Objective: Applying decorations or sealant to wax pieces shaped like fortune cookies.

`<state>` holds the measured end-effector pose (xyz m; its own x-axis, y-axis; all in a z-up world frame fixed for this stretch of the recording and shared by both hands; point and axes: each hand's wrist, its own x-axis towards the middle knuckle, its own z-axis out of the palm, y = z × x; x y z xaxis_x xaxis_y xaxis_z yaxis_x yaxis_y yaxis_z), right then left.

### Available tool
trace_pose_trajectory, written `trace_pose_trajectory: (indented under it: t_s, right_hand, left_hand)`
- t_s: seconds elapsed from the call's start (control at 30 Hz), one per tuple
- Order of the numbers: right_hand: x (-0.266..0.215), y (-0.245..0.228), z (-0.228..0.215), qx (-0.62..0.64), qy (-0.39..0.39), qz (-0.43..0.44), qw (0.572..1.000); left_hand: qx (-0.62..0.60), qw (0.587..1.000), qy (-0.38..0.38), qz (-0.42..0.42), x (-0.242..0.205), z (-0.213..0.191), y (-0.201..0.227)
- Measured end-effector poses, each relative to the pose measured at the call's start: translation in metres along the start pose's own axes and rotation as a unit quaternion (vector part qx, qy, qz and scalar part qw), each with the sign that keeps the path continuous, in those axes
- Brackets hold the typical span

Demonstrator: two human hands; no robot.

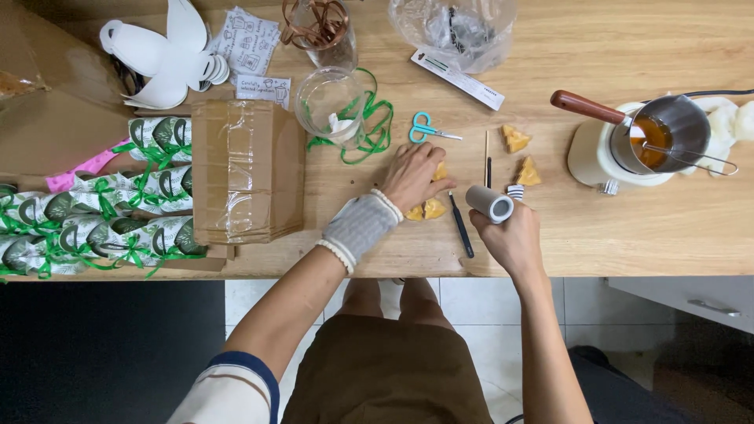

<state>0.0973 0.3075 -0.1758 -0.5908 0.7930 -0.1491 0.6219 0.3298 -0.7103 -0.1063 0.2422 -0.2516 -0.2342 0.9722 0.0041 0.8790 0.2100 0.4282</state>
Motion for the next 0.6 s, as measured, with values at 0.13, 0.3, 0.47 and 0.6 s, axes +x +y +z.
trace_pose_trajectory:
  t_s: [0.13, 0.3, 0.47, 0.6]
  right_hand:
    - [-0.004, 0.009, -0.001, 0.014, 0.009, 0.011, 1.0]
    - [-0.014, 0.01, -0.015, 0.026, 0.008, 0.067, 0.997]
    - [-0.024, 0.015, -0.022, 0.041, 0.027, 0.07, 0.996]
    - [-0.027, 0.014, -0.025, 0.052, 0.013, 0.124, 0.991]
  left_hand:
    - [-0.023, 0.998, 0.048, -0.046, 0.006, -0.002, 0.018]
    - [-0.011, 0.986, 0.138, 0.09, 0.068, 0.021, 0.05]
    - [0.051, 0.963, 0.188, 0.188, 0.124, 0.065, 0.052]
    - [0.019, 0.982, 0.082, 0.172, 0.113, 0.032, 0.05]
